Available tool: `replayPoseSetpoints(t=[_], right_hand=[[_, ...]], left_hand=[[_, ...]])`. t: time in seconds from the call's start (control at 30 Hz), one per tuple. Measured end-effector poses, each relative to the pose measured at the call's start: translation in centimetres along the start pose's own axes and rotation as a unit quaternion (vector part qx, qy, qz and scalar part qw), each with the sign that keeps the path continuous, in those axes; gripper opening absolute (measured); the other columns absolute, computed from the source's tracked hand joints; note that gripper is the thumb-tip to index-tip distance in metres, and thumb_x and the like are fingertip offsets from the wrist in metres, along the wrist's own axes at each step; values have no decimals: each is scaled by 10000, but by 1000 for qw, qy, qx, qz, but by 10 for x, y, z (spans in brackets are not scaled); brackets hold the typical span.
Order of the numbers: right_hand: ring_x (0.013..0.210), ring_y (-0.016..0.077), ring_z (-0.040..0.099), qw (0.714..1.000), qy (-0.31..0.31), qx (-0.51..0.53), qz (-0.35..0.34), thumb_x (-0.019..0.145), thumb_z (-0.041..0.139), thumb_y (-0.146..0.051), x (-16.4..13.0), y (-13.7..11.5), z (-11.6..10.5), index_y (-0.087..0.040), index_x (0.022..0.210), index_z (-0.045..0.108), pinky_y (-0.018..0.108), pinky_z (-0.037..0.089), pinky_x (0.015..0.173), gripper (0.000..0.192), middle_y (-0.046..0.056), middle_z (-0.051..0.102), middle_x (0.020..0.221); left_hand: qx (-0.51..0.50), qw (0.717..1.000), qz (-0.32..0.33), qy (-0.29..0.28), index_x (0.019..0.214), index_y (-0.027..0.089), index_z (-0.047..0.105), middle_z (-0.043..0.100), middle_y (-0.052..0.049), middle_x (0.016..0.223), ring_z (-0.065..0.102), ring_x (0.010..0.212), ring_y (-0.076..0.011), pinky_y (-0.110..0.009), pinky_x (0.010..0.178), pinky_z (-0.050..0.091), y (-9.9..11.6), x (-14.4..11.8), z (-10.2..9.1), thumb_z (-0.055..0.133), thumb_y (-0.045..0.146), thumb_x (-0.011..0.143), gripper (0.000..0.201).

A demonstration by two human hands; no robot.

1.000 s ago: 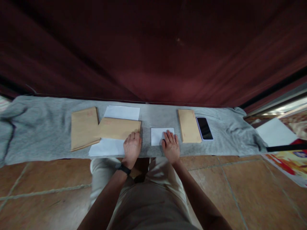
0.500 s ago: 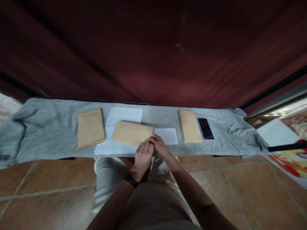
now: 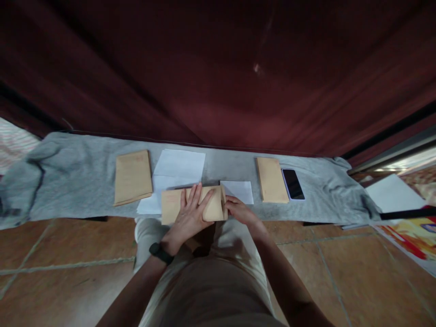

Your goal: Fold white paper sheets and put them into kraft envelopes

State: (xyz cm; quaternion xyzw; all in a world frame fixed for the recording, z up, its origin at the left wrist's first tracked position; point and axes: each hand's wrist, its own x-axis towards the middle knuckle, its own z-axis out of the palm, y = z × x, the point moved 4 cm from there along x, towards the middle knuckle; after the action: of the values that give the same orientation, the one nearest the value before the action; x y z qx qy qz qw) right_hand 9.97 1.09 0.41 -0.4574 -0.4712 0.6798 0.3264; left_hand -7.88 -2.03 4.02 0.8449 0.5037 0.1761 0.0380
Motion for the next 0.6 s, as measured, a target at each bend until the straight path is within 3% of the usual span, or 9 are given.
replayPoseSetpoints(t=[0.2,0.43,0.6], right_hand=[[836,191,727,995,-29,-40,-88,830,583,-281,-20,-1,-5,-236,1067,748,288,587,711,292,1,775,926],[890,196,732,992,-43,-87,-78,882,567,-256,-32,-6,-8,-301,1158,735,292,582,729,326,-43,784,1000],[980,202,710,990,-19,-114,-83,870,577,-253,-32,-9,-8,-264,1114,738,343,562,890,293,-23,775,1051]], left_hand=[[-23,998,42,-46,1590,236,306,248,-196,1662,207,1533,-421,-673,1214,93,-1,0,-6,850,467,647,1113],[-6,998,41,-55,1591,232,293,227,-210,1663,255,1517,-410,-651,1216,118,2,-5,-4,826,451,667,1088],[-5,999,33,-26,1581,220,321,362,-226,1580,309,1484,-418,-653,1221,94,4,-6,-6,833,418,652,1079]])
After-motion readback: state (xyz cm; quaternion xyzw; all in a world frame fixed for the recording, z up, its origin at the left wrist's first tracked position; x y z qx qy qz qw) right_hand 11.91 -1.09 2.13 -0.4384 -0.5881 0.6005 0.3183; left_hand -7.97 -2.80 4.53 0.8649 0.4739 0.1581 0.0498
